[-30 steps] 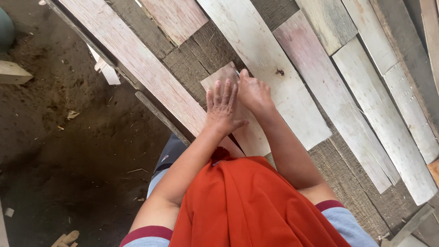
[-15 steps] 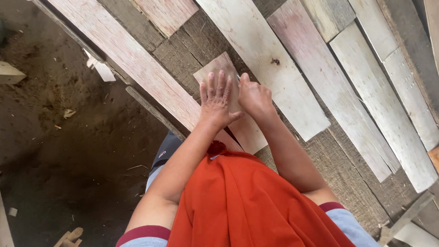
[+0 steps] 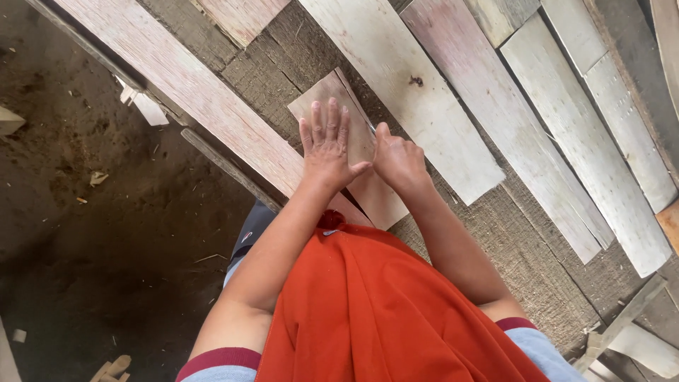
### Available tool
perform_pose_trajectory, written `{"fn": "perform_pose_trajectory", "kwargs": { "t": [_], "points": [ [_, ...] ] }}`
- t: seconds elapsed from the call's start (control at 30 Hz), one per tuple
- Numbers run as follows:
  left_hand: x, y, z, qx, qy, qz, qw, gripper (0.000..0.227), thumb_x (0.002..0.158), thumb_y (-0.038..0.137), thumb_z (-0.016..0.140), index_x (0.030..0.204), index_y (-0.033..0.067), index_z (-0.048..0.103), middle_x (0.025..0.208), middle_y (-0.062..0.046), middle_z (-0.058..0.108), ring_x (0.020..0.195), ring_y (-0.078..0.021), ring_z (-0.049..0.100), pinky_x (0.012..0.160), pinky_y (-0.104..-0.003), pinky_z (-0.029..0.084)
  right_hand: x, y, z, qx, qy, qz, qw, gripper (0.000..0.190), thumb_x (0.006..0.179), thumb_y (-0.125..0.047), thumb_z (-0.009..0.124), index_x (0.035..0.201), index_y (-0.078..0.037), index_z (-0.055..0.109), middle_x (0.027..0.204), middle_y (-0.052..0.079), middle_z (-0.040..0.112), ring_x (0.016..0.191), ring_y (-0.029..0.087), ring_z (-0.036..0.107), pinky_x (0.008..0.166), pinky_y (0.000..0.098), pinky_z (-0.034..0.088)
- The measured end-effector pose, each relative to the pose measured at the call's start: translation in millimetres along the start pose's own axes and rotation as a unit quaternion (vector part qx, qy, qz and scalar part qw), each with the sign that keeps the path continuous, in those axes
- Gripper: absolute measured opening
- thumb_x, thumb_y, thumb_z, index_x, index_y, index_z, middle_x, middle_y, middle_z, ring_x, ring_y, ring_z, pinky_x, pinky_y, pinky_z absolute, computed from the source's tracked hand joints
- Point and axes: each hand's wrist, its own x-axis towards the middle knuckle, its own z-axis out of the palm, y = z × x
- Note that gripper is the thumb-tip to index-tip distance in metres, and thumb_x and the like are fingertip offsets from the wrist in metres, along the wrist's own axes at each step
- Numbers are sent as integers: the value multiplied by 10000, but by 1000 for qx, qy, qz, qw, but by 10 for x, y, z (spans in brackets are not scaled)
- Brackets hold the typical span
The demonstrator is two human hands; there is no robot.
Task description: The person scrapes the surface of several wooden planks using a red utility knife. They hold each plank steady with one hand while scraping along its length with the other, then set the plank aside and pick up the next one.
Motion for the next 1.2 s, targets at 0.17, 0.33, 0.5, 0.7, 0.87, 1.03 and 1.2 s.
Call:
{"fn": "perform_pose_trajectory", "kwargs": {
  "t": [0.17,0.33,0.5,0.7,0.87,1.03,1.2],
  "points": [
    [-52,254,38,-7,-18,8,1000,1153,831,603,676,1651,101,40,1700,-162,-128,1532,-441,-166,1234,-619,-39,47,46,54,9,-6,2,1000,206,1034,-263,376,1112,-82,435,853,306,711,882,553,712,817,652,531],
    [-61,283,13,-29,-44,5,999,1233,739,644,677,1663,165,15,1707,-128,-142,1530,-454,-177,1231,-654,-32,17,99,33,11,-16,-3,1000,197,1039,-265,388,1126,-92,427,850,285,714,888,543,715,820,647,531],
    [-16,278,67,-33,-48,-10,998,1257,702,696,681,1665,253,4,1709,-105,-154,1531,-459,-178,1225,-664,-43,-23,128,67,1,-4,-11,1000,154,985,-153,372,1115,-90,425,855,285,719,878,539,718,821,637,540],
    [-36,264,62,-21,-36,-8,999,1236,684,660,737,1662,331,55,1708,-90,-152,1531,-463,-164,1214,-697,-13,-97,183,71,-16,-21,-6,1000,177,962,-147,364,1124,-108,424,864,266,724,885,527,722,808,631,542],
    [-35,288,60,-38,-35,-12,999,1241,699,672,767,1662,341,57,1708,-85,-158,1530,-444,-189,1213,-680,-47,-275,262,47,2,-9,-8,1000,208,1023,-254,359,1117,-83,433,838,308,708,856,554,715,792,644,536],
    [-54,326,14,-36,-34,-14,999,1236,713,686,776,1664,341,66,1707,-91,-158,1526,-434,-200,1205,-674,-70,-331,353,122,13,-13,-5,1000,218,1022,-265,345,1100,-82,433,828,305,707,853,564,712,785,651,533],
    [-85,433,79,1,-43,1,999,1087,845,630,694,1665,308,58,1693,-103,-192,1495,-462,-242,1164,-725,-97,-435,294,76,27,-8,-10,1000,208,1043,-260,331,1099,-82,423,809,298,704,838,552,716,791,643,533]
  ]
}}
